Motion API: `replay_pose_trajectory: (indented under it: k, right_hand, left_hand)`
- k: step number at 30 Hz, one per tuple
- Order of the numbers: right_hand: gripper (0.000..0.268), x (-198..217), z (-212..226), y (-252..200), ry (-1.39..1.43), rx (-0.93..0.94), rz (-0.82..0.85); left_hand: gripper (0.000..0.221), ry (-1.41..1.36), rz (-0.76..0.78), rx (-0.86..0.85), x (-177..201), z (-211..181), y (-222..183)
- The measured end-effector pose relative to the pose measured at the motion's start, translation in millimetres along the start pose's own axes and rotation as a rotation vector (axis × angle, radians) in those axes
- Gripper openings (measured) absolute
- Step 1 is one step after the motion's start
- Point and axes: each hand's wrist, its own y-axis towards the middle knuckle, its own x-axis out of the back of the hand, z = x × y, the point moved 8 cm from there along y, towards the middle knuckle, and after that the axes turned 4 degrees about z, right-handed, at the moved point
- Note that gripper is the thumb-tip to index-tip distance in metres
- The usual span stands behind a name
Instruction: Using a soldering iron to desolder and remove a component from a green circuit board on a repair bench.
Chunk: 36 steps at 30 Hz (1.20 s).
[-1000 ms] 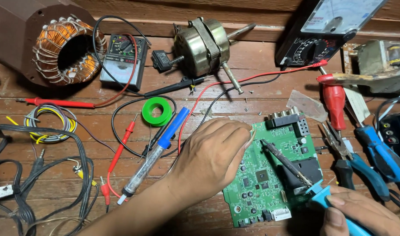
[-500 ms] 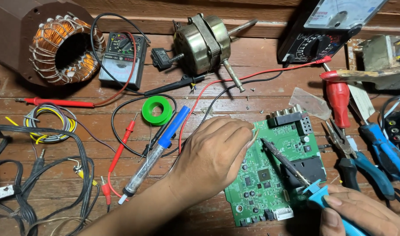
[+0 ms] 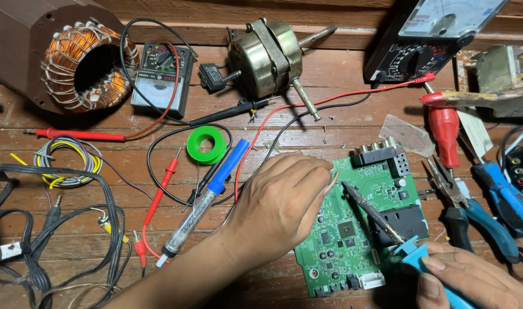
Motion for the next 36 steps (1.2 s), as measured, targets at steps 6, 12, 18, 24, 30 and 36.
replay_pose_trajectory:
  k: [6,12,18,24,30,36]
  right_hand:
    - [0.020,-4,-14,-1,-0.028,-0.008,0.082]
    - [0.016,-3,-4,0,0.010,-0.044,0.046]
    - [0.023,-7,-24,0,-0.014,-0.019,0.146]
    - [0.019,-6,-16,0,0.010,-0.021,0.100]
    - [0.073,-19,-122,-18,0.016,0.258,0.674]
    - [0.046,-4,-86,-15,-0.105,0.137,0.306]
  left_hand:
    - [0.003,-0.007,-0.005,0.003,1,0,0]
    - [0.003,-0.003,-0.006,0.011,1,0,0]
    - [0.007,-0.009,-0.015,0.019,3,-1,1]
    - [0.006,-0.016,-0.019,0.022,2,0,0]
    - [0.006,-0.026,-0.021,0.028,3,0,0]
    - [0.008,-0.033,-0.028,0.026,3,0,0]
